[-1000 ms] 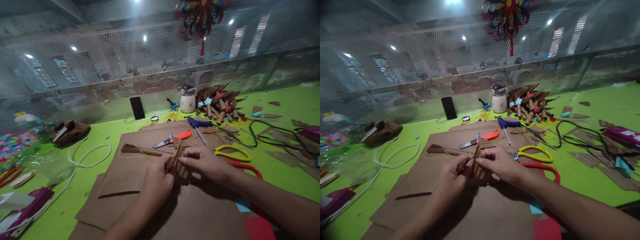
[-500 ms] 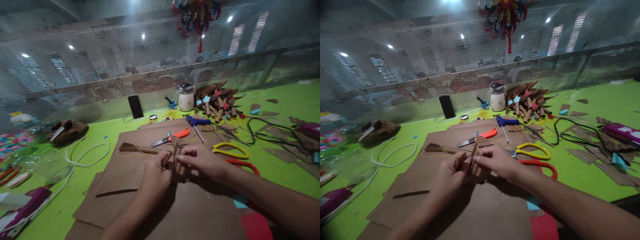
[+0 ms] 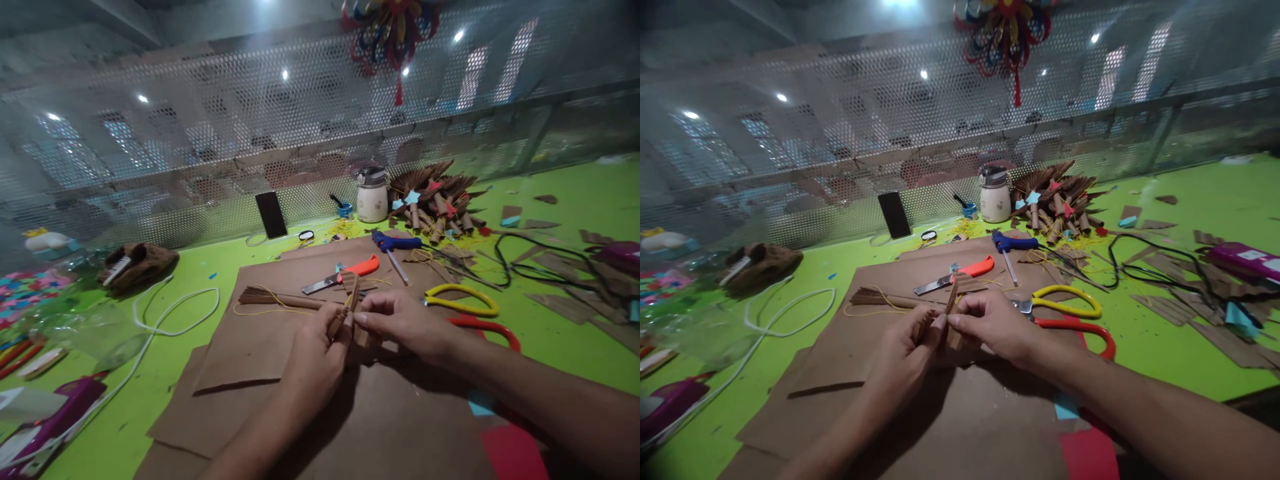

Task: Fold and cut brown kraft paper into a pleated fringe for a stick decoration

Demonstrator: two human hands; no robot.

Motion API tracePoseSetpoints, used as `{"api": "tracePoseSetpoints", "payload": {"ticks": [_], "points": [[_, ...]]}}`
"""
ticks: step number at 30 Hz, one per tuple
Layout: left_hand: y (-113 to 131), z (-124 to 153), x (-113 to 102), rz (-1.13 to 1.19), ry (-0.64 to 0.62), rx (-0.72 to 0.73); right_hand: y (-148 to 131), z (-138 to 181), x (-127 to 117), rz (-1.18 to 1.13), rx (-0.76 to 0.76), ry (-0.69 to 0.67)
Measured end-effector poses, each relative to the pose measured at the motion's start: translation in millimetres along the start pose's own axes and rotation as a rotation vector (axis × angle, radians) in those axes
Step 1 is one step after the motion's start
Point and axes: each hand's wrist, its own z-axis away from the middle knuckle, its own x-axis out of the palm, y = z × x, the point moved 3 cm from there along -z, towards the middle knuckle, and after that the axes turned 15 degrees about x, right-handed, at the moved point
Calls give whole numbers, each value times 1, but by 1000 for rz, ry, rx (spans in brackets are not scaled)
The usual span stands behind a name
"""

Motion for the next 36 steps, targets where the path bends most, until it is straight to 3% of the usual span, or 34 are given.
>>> {"api": "tracePoseSetpoints", "payload": {"ticks": [9,15,24,30,36], "points": [[-10,-1,0,18,48,-54,-4,2,-3,70,41,20],[-2,1,0,-48,28,-27,-5,3,0,13,14,-14],[3,2,3,138,-12,-48,-3,3,-3,-13,23,39],[1,1,4,225,36,-89,-3,3,-2,-18,49,19],[-2,0,1,165,52,-91,-2,2,-2,-25,27,19]]}}
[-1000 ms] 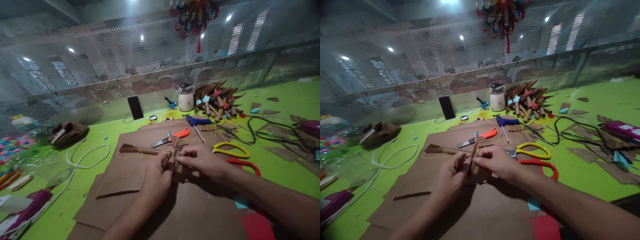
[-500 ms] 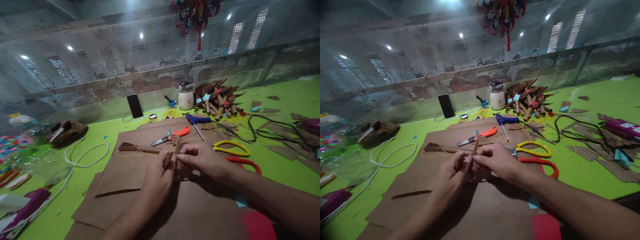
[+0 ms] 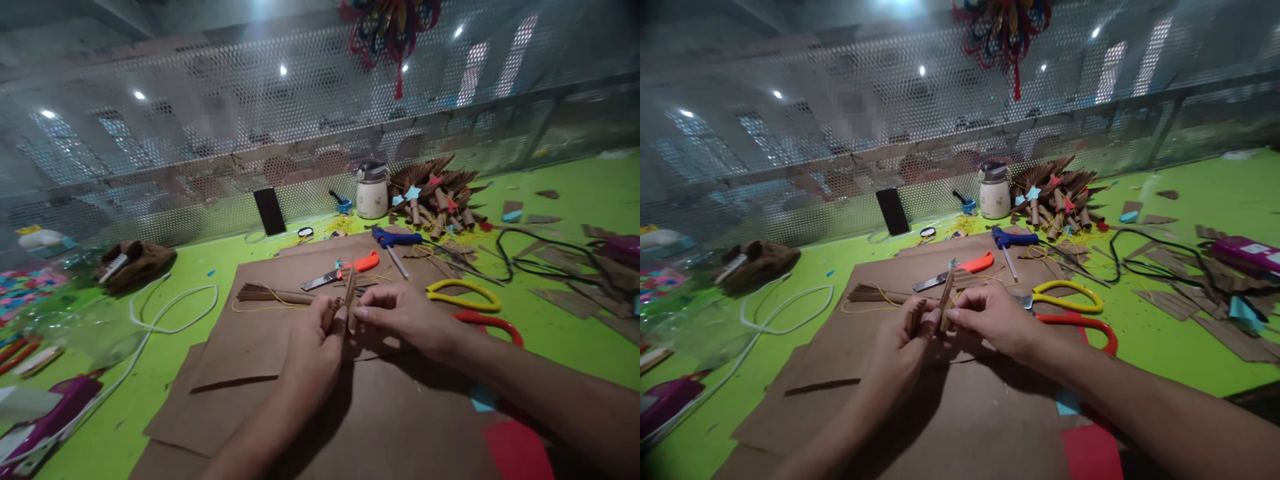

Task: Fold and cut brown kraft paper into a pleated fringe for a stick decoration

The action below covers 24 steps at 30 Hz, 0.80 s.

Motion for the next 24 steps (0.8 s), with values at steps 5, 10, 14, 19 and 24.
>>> {"api": "tracePoseSetpoints", "payload": {"ticks": [5,10,14,19,24], "points": [[1,2,2,-65,-21,30,3,-1,1,-48,19,-5],[6,1,4,14,-56,9,1,1,2,-82,21,12],[3,2,3,-37,-81,31,0,0,2,-40,-21,36],[-7,4,5,-25,-89,33,3,-5,-1,100,-136,76],[-2,3,6,10,-79,52,-5,-2,0,25,-76,16]]}}
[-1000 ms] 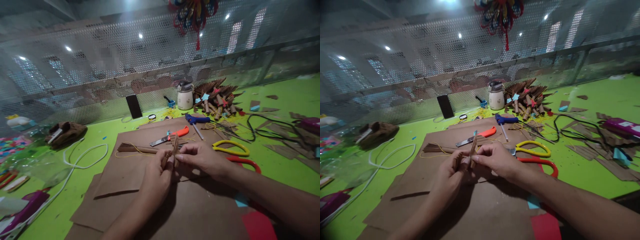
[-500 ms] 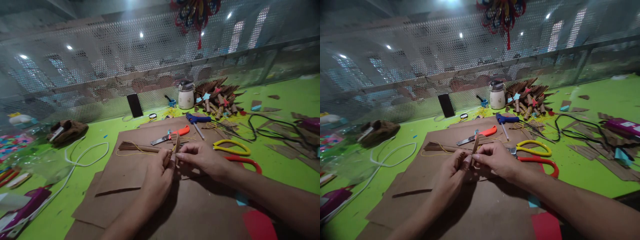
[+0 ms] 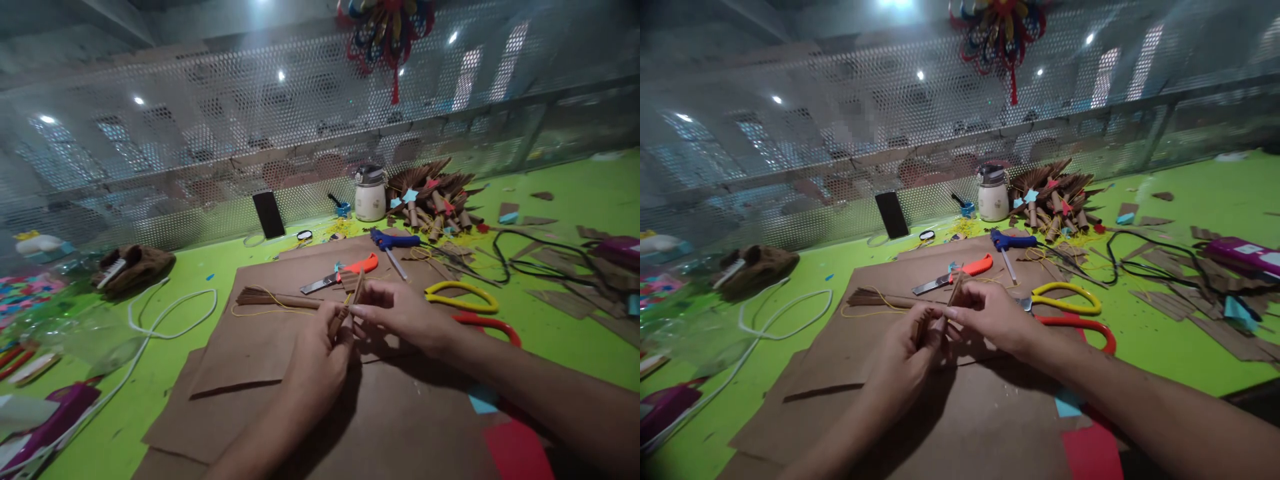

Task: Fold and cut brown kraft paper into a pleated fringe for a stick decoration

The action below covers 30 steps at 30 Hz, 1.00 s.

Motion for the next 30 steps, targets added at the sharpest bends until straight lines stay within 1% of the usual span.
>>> {"api": "tracePoseSetpoints", "payload": {"ticks": [2,5,8,11,13,15,18,20,23,26,30], "points": [[3,-1,0,-10,4,12,-4,2,1,-57,3,-30],[4,-1,1,7,0,5,-3,3,0,-113,9,-19],[0,0,2,73,-26,-54,1,2,-2,-145,26,23],[-4,1,2,87,-53,-119,2,2,-3,-129,16,74],[-6,1,2,93,-60,-138,2,3,-3,-135,6,89],[-7,1,1,109,-55,-143,2,3,-3,-160,7,78],[-6,0,0,104,-59,-144,3,4,1,-202,28,0],[-4,-1,-1,77,-59,-138,4,4,3,-223,40,-27],[1,-4,0,73,-44,-118,4,4,2,-258,51,10],[4,-5,2,150,-36,-128,5,3,-1,-291,65,46],[6,-6,3,233,-11,-181,6,1,-1,-326,43,16]]}}
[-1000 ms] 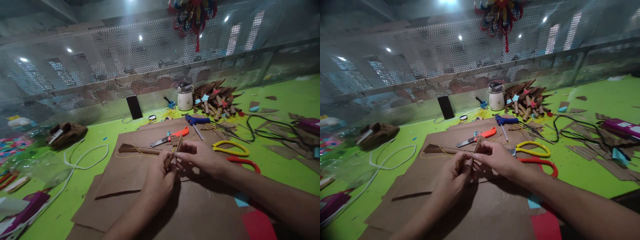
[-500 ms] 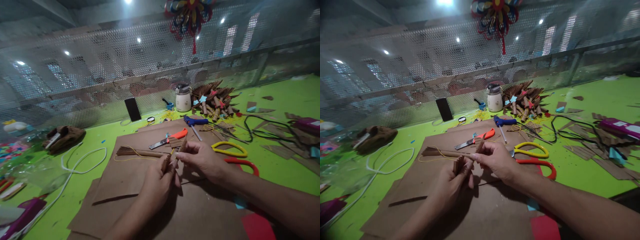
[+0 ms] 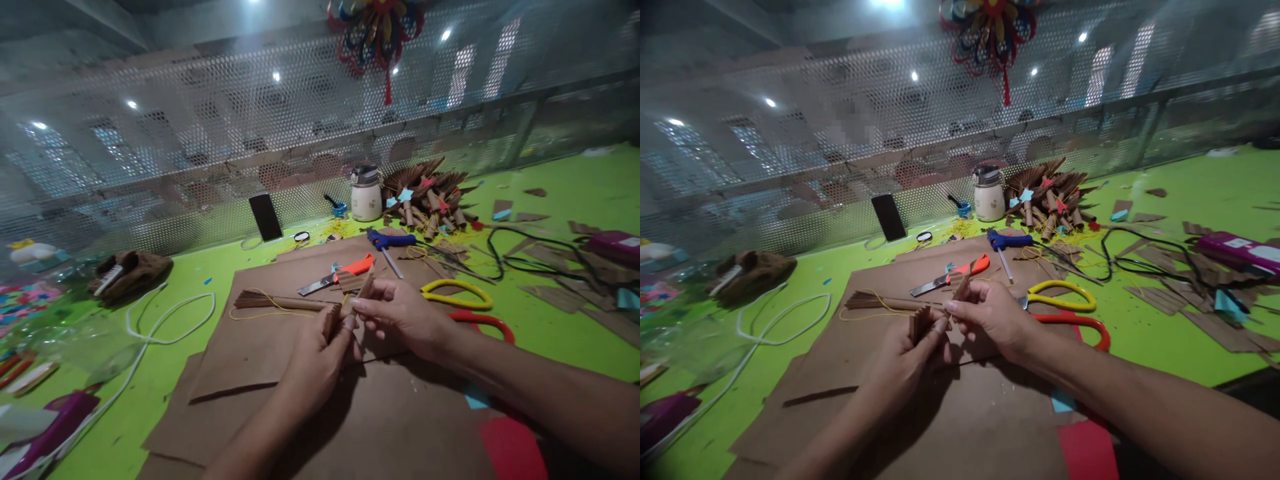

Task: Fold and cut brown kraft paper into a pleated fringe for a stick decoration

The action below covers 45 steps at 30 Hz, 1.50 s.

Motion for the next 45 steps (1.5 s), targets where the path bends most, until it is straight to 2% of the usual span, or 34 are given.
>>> {"api": "tracePoseSetpoints", "payload": {"ticks": [4,10,17,22,28,32,36,41,45], "points": [[5,0,1,30,5,-21,1,-1,2,-22,-4,-13],[6,2,0,-30,-24,24,5,-1,5,-19,-29,-49],[1,-1,-4,-120,-31,63,5,0,6,47,-24,19],[2,0,-4,-261,13,116,5,4,6,215,-182,127],[1,2,-4,-296,-40,146,-1,4,4,272,-238,136],[3,1,-5,-318,-44,155,-2,2,3,285,-209,141],[3,1,-4,-334,-54,142,0,0,1,316,-191,140],[-6,0,-7,-265,-51,78,5,-5,0,312,-198,46],[-12,-2,-6,-209,-49,33,4,-4,3,373,-251,121]]}}
